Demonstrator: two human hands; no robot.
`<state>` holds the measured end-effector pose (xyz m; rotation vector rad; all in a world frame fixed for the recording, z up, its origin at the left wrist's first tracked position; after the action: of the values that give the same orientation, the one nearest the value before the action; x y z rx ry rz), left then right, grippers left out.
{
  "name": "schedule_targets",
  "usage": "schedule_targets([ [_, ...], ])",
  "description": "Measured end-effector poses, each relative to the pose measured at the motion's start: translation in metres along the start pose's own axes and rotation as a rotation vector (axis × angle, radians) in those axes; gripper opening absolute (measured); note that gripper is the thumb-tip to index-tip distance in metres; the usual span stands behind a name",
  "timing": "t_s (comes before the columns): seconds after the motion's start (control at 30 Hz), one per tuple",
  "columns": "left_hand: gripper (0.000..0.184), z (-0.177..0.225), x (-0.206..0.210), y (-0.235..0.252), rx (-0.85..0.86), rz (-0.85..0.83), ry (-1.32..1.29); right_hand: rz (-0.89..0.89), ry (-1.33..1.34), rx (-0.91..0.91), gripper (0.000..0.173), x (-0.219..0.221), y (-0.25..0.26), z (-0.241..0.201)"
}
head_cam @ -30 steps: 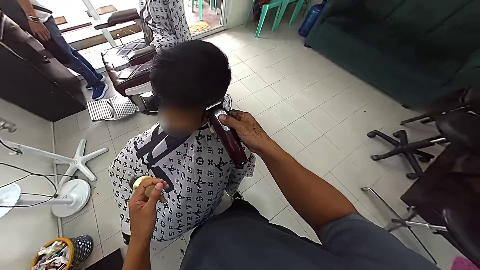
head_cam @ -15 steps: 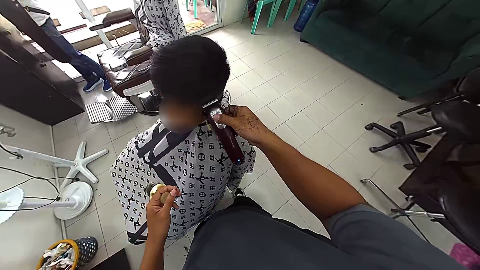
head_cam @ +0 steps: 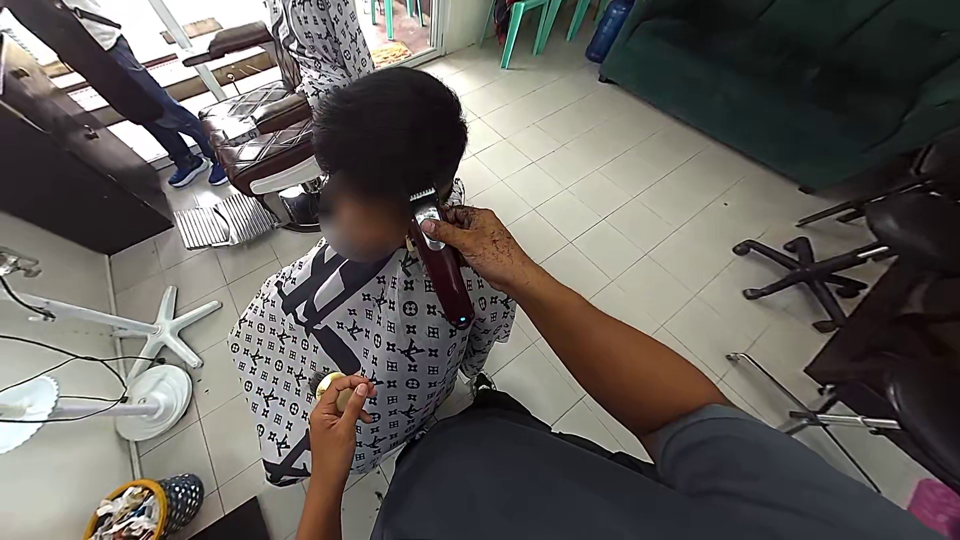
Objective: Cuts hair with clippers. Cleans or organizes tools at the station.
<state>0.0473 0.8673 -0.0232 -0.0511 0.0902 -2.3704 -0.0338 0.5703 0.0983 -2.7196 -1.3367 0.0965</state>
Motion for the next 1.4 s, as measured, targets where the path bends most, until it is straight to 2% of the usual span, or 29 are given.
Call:
schedule_targets([
  [0.07,0.014,-0.003,-0.002,-0.001,0.001,-0.003,-0.005,-0.021,0.009,0.04,0.029,-0.002,0.001,0.001],
  [0.17,0.015,-0.004,-0.002,-0.002,-0.017,0.001,0.002,0.004,0.071,-0.045,0.029,0.001,-0.001,-0.004],
  [0.23,0.014,-0.004,-0.003,-0.003,-0.016,-0.004,-0.001,-0.016,0.018,-0.074,0.03,0.003,-0.004,-0.002],
  [0.33,0.015,-0.003,-0.004,-0.004,0.0,-0.005,-0.011,-0.18,-0.157,0.106,0.031,0.009,-0.016,0.014],
  [0.4,0.014,-0.004,-0.004,-0.004,-0.001,-0.001,-0.01,-0.234,-0.087,0.203,0.032,0.017,-0.018,0.027],
  [0.53,0.014,-0.005,-0.003,-0.006,-0.013,-0.007,-0.006,-0.11,0.085,0.118,0.034,0.035,-0.006,0.021],
  [0.67,0.015,-0.003,-0.004,-0.007,-0.007,-0.008,-0.012,-0.041,0.087,0.1,0.032,0.04,0.002,0.014],
  [0.83,0.014,-0.007,-0.006,-0.01,-0.02,-0.006,0.001,-0.04,0.228,0.032,0.031,0.04,0.003,0.007],
  [0.97,0.013,0.001,-0.009,-0.004,-0.003,-0.043,0.05,-0.077,0.219,0.102,0.03,0.031,0.003,0.011],
  [1.07,0.013,0.014,-0.008,0.013,0.018,-0.075,0.101,-0.052,0.245,0.004,0.031,0.027,0.001,0.006],
  [1.13,0.013,0.027,-0.006,0.027,0.052,-0.098,0.119,-0.099,0.202,-0.023,0.03,0.019,-0.007,0.005],
  [1.2,0.014,0.044,-0.003,0.043,0.163,-0.062,0.127,-0.158,0.196,0.002,0.03,0.001,-0.024,0.012],
  [1.23,0.018,0.053,0.0,0.054,0.258,0.003,0.139,-0.156,0.25,-0.011,0.032,-0.01,-0.032,0.021],
  [1.3,0.043,0.07,0.01,0.075,0.417,0.111,0.268,-0.139,0.454,-0.061,0.043,-0.032,-0.041,0.04],
  [1.33,0.051,0.08,0.018,0.085,0.44,0.077,0.371,-0.151,0.523,-0.072,0.056,-0.042,-0.042,0.046],
  [1.37,0.048,0.093,0.03,0.094,0.44,-0.029,0.481,-0.149,0.549,-0.06,0.069,-0.052,-0.041,0.048],
  [1.4,0.04,0.109,0.046,0.104,0.43,-0.204,0.577,-0.145,0.547,-0.035,0.078,-0.061,-0.039,0.05],
])
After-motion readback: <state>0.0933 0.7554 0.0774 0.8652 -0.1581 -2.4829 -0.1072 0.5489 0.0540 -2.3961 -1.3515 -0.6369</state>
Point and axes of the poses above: each hand's wrist, its own y-axis towards the middle knuckle, its own x-axis out of the palm, z = x × y, the point moved 2 cm from there along y, towards the middle knuckle, and after that the axes turned 4 degrees about -z, right-handed, at the moved point
